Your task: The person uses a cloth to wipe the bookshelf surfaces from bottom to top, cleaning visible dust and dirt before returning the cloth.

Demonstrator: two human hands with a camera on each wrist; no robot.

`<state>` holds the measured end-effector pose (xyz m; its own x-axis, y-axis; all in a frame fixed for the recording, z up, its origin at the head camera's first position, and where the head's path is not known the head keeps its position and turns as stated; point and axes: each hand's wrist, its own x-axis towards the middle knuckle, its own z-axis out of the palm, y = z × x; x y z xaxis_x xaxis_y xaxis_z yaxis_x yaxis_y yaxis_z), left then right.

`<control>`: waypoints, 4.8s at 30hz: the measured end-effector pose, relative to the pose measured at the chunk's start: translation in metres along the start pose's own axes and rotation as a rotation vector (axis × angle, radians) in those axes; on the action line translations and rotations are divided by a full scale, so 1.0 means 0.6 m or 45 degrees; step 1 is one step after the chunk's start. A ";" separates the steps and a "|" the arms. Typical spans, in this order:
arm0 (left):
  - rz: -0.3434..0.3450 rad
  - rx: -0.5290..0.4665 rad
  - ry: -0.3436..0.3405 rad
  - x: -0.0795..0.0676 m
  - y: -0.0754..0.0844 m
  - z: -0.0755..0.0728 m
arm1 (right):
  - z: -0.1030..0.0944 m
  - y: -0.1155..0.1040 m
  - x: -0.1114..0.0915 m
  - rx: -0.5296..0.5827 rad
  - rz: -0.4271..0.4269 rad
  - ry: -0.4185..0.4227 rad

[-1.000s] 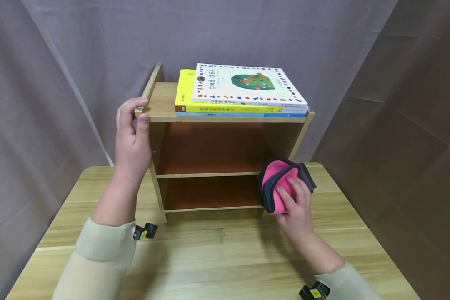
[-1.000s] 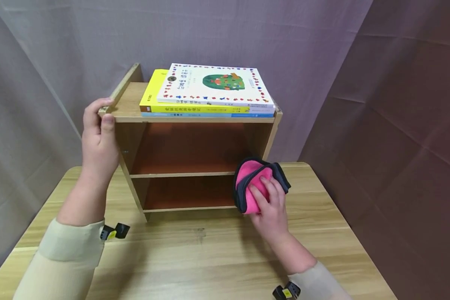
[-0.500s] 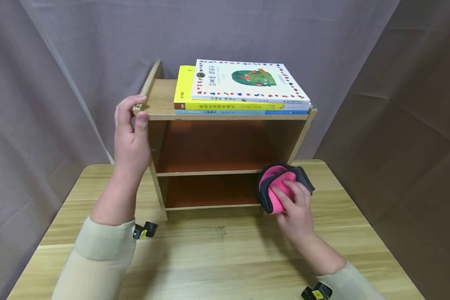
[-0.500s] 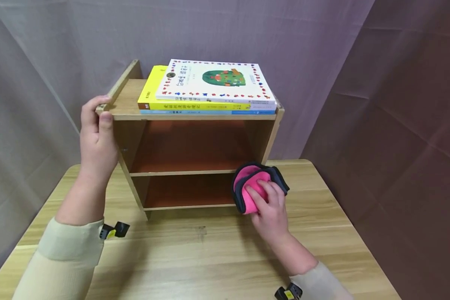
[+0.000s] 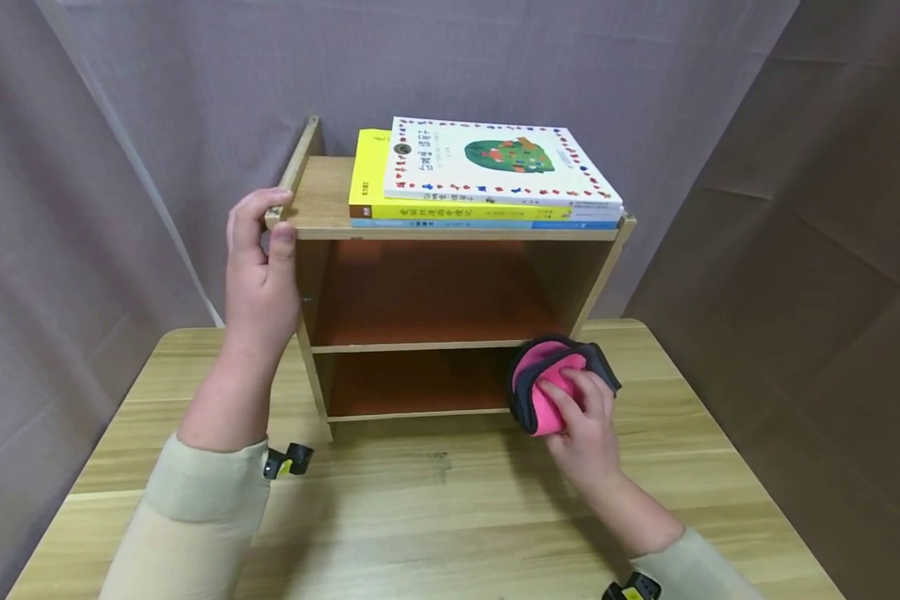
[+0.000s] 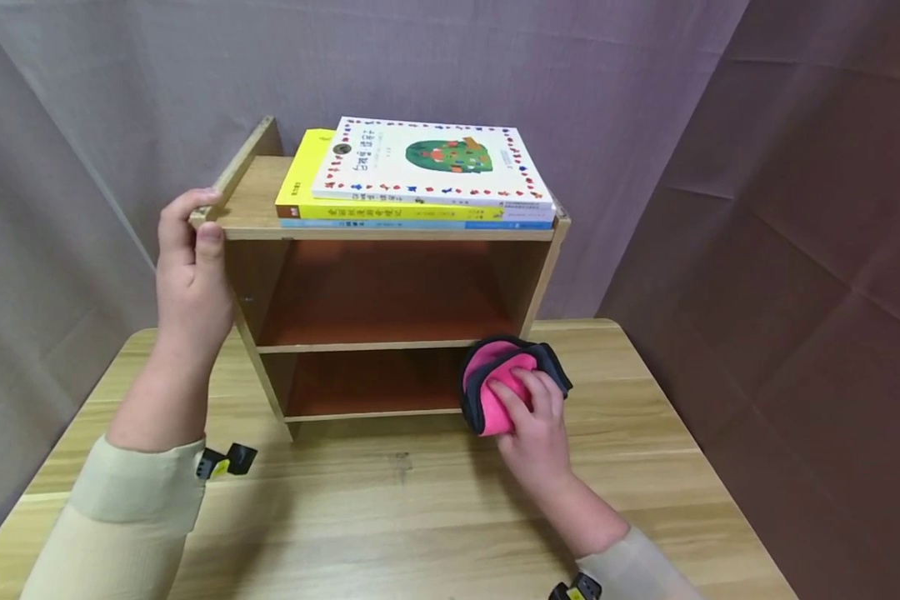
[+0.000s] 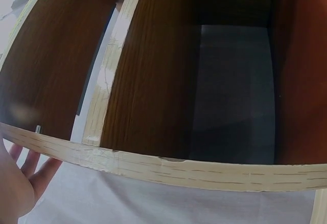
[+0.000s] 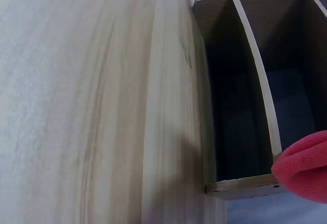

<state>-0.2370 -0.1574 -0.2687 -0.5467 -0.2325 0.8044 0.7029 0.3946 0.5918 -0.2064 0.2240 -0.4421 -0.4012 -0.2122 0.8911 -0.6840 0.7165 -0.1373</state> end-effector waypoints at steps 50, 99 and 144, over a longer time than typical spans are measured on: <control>0.004 0.007 -0.016 -0.002 0.003 0.001 | 0.017 0.000 -0.052 -0.143 0.076 -0.257; -0.236 0.042 -0.181 -0.013 0.015 -0.025 | -0.031 -0.085 -0.012 0.485 0.353 0.224; -0.962 0.087 -0.720 -0.252 -0.113 -0.042 | -0.042 -0.091 0.073 0.431 0.299 0.569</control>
<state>-0.1907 -0.1716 -0.4290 -0.9985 0.0106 0.0537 0.0538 0.3712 0.9270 -0.1712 0.1925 -0.3847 -0.3201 0.2784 0.9055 -0.7932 0.4439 -0.4169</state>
